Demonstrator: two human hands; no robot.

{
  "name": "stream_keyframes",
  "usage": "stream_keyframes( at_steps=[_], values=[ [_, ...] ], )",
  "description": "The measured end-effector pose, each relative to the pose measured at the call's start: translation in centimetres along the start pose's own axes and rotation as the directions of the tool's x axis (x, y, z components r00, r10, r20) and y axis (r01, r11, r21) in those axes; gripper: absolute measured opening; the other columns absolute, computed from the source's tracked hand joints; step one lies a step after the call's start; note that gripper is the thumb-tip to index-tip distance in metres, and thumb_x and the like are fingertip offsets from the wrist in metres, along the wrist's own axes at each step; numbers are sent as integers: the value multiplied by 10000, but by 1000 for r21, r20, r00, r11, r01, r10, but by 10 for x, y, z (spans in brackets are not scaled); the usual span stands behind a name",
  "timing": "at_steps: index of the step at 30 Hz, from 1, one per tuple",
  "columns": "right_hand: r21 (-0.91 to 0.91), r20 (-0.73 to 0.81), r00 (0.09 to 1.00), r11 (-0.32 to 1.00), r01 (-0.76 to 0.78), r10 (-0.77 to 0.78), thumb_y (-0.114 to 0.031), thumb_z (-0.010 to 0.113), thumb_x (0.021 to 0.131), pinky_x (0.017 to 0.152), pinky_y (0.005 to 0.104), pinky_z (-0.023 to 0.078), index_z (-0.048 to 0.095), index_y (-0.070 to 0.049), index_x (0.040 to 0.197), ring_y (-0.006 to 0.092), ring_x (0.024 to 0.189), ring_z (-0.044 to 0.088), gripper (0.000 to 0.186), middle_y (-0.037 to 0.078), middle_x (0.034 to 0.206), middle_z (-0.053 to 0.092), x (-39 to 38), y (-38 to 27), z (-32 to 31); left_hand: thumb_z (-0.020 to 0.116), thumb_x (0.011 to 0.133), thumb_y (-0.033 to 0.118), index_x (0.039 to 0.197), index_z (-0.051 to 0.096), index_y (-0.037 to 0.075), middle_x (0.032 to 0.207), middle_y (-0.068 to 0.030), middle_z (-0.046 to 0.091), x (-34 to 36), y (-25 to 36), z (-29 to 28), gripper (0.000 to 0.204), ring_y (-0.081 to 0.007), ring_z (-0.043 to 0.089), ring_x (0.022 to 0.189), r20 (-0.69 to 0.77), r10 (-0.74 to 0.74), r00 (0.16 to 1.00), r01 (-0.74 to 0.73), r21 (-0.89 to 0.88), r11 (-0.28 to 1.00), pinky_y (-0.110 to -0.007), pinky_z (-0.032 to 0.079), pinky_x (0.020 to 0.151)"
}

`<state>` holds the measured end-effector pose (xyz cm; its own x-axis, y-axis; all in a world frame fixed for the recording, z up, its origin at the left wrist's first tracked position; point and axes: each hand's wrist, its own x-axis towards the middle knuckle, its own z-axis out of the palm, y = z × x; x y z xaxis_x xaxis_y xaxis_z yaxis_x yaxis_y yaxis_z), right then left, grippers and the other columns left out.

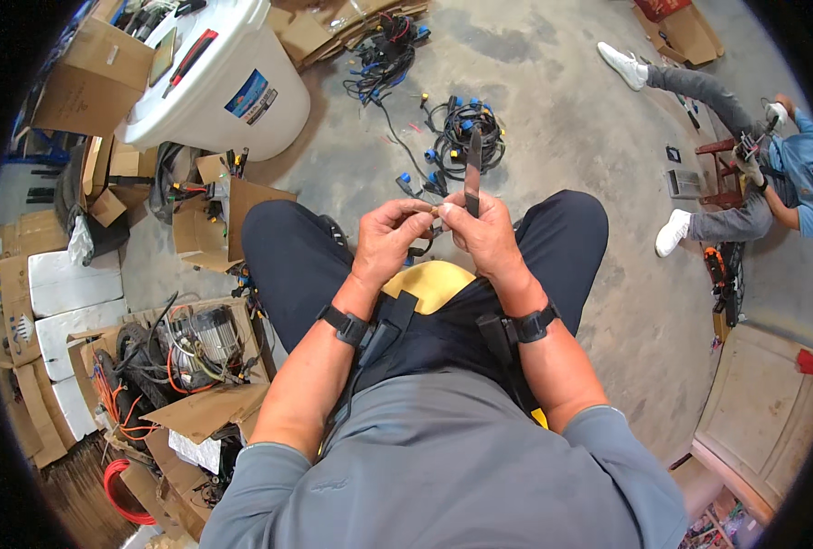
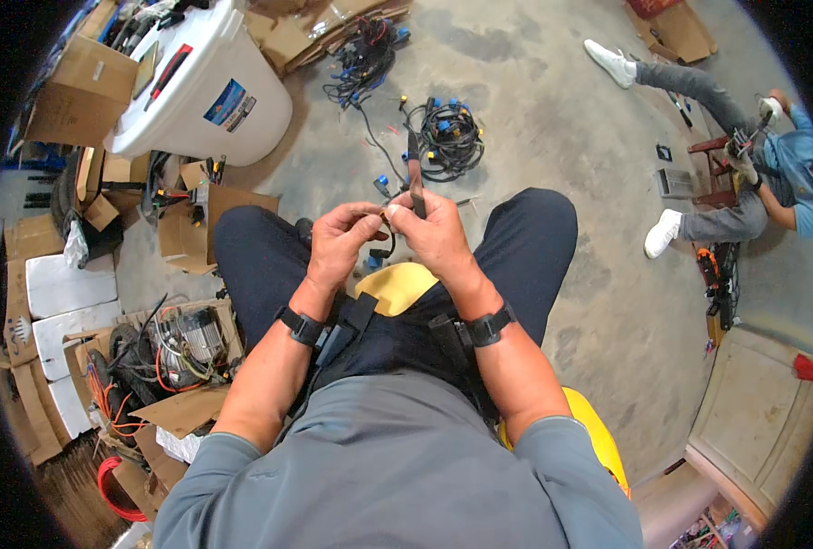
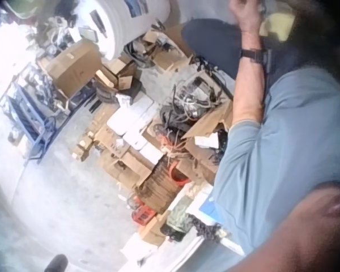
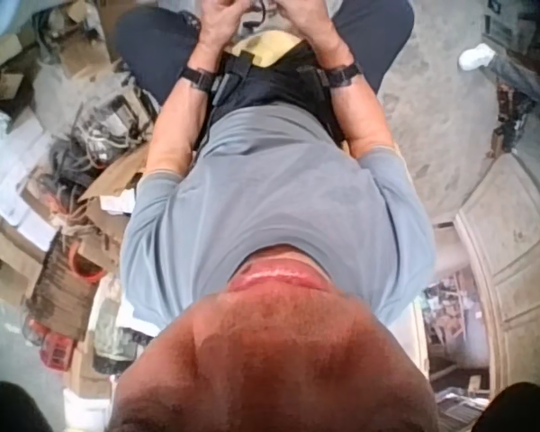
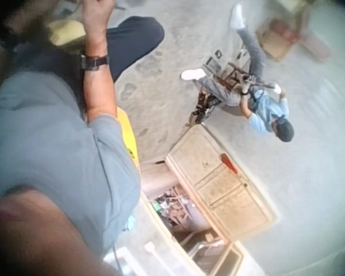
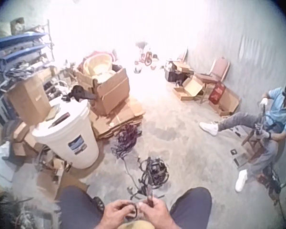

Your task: Repairing a wiring harness by cutting and splicing wires.

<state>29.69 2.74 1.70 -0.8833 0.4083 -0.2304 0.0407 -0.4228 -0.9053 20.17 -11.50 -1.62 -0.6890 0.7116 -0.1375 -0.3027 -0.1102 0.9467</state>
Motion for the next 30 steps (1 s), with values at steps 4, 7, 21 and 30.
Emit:
stream_keyframes(
  at_steps=[4,7,21,30],
  values=[
    [-53,8,999,997,49,-49,-127,645,879,526,202,384,635,-22,888,24,603,490,106,-24,741,605,11,-25,6,639,887,12,1059,649,-45,976,-95,684,8,18,11,181,-149,643,878,11,32,999,-33,67,997,-280,536,793],
    [-14,-5,996,996,93,-93,-141,653,878,516,199,377,637,-25,877,22,588,479,118,-20,731,602,12,-42,13,643,879,-13,1029,654,-50,949,-78,686,17,26,19,155,-130,637,883,-32,177,984,-173,95,980,-253,506,820],
    [-254,6,932,900,353,-363,-66,642,886,669,224,442,650,11,944,55,737,541,97,-2,785,623,-31,-85,31,679,847,-17,977,686,-36,830,-42,671,11,96,53,131,-85,611,724,-127,305,944,-305,21,952,-226,503,629],
    [-81,78,980,979,190,-184,-163,467,982,552,191,381,533,-20,1170,43,623,457,245,20,870,578,-71,-69,7,658,880,55,1016,682,-41,715,-69,643,-11,101,27,169,-50,471,533,13,39,999,-39,-38,999,-189,327,449]
  ],
)
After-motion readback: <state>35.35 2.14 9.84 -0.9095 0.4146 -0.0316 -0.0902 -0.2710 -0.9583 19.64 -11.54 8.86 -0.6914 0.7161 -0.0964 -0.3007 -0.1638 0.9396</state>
